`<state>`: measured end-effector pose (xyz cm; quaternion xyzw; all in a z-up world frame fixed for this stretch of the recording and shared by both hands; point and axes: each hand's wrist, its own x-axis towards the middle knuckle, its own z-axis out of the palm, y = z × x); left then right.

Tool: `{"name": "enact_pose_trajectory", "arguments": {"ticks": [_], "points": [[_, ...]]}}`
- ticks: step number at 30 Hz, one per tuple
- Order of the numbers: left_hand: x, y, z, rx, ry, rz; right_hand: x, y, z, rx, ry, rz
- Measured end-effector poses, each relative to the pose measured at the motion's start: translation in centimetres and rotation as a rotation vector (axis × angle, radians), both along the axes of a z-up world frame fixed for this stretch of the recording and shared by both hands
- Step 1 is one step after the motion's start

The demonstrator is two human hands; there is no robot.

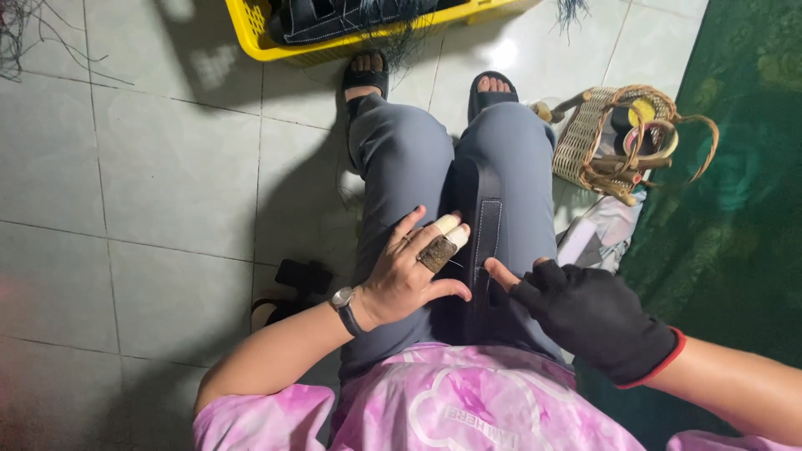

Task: Hand-stitching a black leather shoe component using a needle and thread while seated on the floor.

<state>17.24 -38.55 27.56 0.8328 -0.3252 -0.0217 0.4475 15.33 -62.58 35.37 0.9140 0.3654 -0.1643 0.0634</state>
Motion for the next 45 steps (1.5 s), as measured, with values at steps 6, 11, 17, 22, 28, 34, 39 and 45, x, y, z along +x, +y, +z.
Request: {"name": "enact_pose_trajectory", "arguments": {"ticks": [6, 11, 17, 22, 28, 34, 39, 45], "points": [[0.0, -0.1, -0.7, -0.011, 0.015, 0.004, -2.8, 0.0, -5.3, 0.327, 0.122, -0.169], [-0.1, -0.3, 0.1, -0.003, -0.023, 0.048, -2.5, 0.6, -4.3, 0.488, 0.308, -0.348], [-1.8, -0.4, 1.9, -0.062, -0.012, 0.175, -2.8, -1.9, -4.9, 0.604, 0.578, -0.564], [-4.0, 0.7, 3.4, -0.559, 0.795, 0.125, -3.0, 0.2, -3.3, 0.382, 0.226, -0.510], [-3.4, -1.1, 1.0, -0.642, 0.851, 0.165, -2.5, 1.0, -4.1, 0.485, 0.041, -0.345], [-3.8, -2.2, 0.3, -0.493, 0.785, 0.200, -1.9, -0.6, -2.8, 0.525, 0.042, -0.265], [-2.1, -3.4, 4.0, -0.344, 0.405, 0.313, -1.8, -2.5, -2.2, 0.160, 0.253, -0.187], [-2.5, -4.5, 3.9, -0.152, 0.117, 0.179, -1.3, -4.6, 0.1, 0.222, 0.561, -0.190]]}}
